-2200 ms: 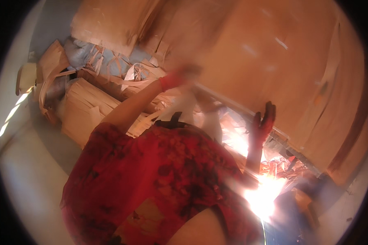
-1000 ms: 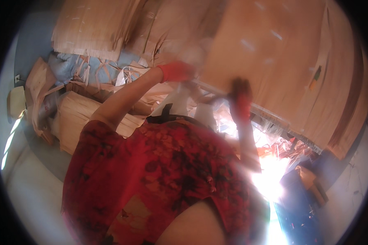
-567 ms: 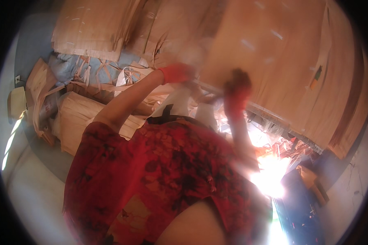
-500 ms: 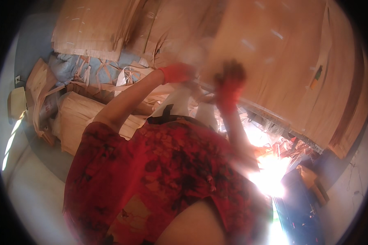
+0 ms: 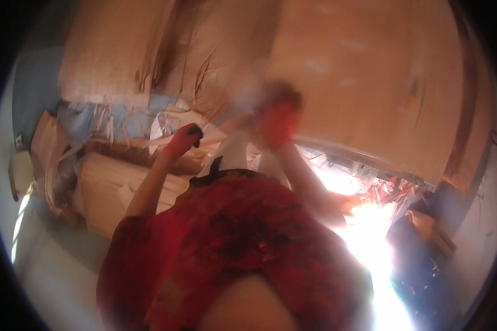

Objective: The person smooths sheets of wood veneer by hand and uses a small green tool to trim the edges of the sheets.

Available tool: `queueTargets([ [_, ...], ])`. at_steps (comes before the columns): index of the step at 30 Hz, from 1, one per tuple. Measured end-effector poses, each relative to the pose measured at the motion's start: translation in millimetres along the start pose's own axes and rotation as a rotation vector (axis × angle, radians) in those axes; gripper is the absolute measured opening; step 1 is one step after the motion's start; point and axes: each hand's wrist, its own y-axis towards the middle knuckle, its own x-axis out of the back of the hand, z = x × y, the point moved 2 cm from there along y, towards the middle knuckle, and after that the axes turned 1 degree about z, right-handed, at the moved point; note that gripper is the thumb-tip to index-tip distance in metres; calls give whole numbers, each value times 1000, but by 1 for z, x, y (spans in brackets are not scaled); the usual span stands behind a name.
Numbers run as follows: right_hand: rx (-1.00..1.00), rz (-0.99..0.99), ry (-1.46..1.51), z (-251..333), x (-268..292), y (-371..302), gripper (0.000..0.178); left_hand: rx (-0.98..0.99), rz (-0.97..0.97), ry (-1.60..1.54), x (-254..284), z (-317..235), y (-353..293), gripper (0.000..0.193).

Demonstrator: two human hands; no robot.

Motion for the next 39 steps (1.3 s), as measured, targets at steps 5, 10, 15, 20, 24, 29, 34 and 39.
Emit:
queueTargets([
  [5,33,-142,148,-22,63,-9,70,-101,119,-122,-16,-136,-5,8],
  [10,-310,-447,523,-147,104,-54,71,-33,251,-117,-97,-248,29,10],
  [15,-594,-406,509,-252,158,-94,67,-39,335,-34,-212,-309,79,13],
  [20,-649,-506,482,-416,162,-130,70,-35,442,-22,-358,-375,136,15],
  [24,-609,-528,232,-492,213,-120,79,-21,440,52,-473,-424,190,15],
  [29,-742,-384,199,-580,218,-126,86,-54,459,101,-593,-458,233,13],
  [34,-786,-530,421,-626,244,-165,75,-176,400,259,-625,-466,231,12],
  [39,-911,-847,740,-678,291,-218,56,-217,319,229,-621,-464,228,11],
])
